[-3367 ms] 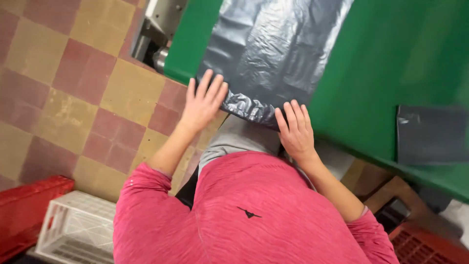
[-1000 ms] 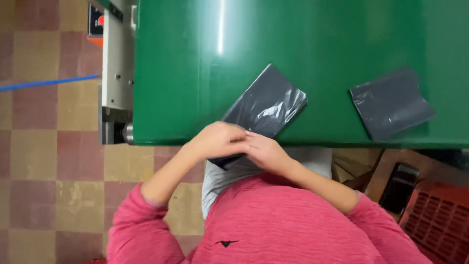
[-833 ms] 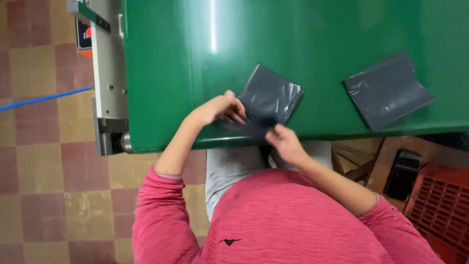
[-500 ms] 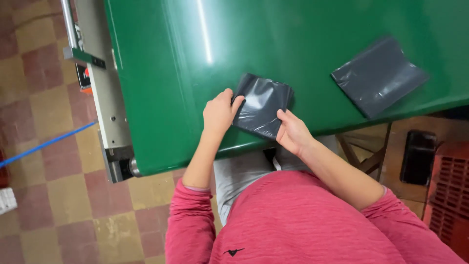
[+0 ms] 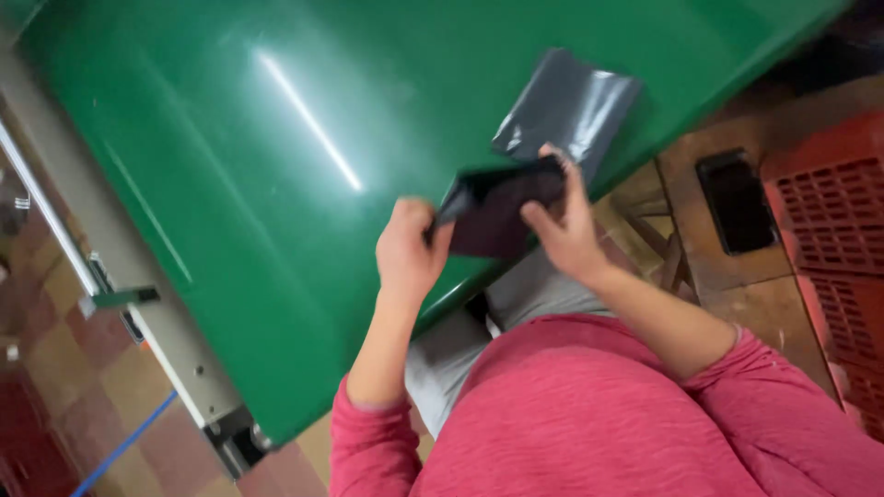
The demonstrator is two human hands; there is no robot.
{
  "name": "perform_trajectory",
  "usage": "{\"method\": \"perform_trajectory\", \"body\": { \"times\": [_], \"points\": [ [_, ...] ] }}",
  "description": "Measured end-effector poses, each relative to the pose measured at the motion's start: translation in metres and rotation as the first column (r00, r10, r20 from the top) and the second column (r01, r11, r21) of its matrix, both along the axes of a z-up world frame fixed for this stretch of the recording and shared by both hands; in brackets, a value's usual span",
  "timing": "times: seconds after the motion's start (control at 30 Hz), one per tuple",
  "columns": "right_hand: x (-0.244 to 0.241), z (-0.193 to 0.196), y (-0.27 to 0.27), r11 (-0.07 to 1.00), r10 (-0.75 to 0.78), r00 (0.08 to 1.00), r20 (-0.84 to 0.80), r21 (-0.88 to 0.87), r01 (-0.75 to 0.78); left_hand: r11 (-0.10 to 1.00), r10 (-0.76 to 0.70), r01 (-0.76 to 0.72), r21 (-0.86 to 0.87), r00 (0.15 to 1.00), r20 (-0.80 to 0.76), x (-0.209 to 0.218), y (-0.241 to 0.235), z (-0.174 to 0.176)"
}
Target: Folding black plastic bags into compact squares and placing them into a red plastic storage bin.
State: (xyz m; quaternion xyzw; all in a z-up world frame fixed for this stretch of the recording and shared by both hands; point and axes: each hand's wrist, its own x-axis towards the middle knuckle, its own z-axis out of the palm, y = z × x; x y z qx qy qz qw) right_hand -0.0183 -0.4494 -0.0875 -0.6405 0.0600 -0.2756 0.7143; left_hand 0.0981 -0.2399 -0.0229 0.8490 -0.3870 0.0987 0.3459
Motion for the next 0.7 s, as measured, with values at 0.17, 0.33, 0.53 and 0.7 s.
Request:
{"method": "perform_trajectory", "body": {
  "times": [0.17,0.33,0.53,0.7],
  "points": [
    [0.017,0.000,-0.079,0.939,-0.280,0.960,-0.005,-0.208,0.273,0.999,0.037,-0.037,-0.014,0.999,-0.034,0.055,-0.128,-0.037],
    [0.038,-0.043,-0.114,0.908,-0.376,0.927,0.006,-0.200,0.369,0.998,0.017,-0.016,0.059,1.000,-0.016,0.083,-0.184,-0.090],
    [0.045,-0.048,-0.111,0.626,-0.624,0.781,0.009,-0.592,0.507,0.954,0.079,-0.104,0.283,0.992,0.100,0.085,-0.198,-0.087],
    [0.056,-0.030,-0.107,0.653,-0.621,0.781,-0.070,-0.597,0.466,0.921,0.101,-0.138,0.364,0.988,0.119,0.095,-0.204,-0.096]
  ]
}}
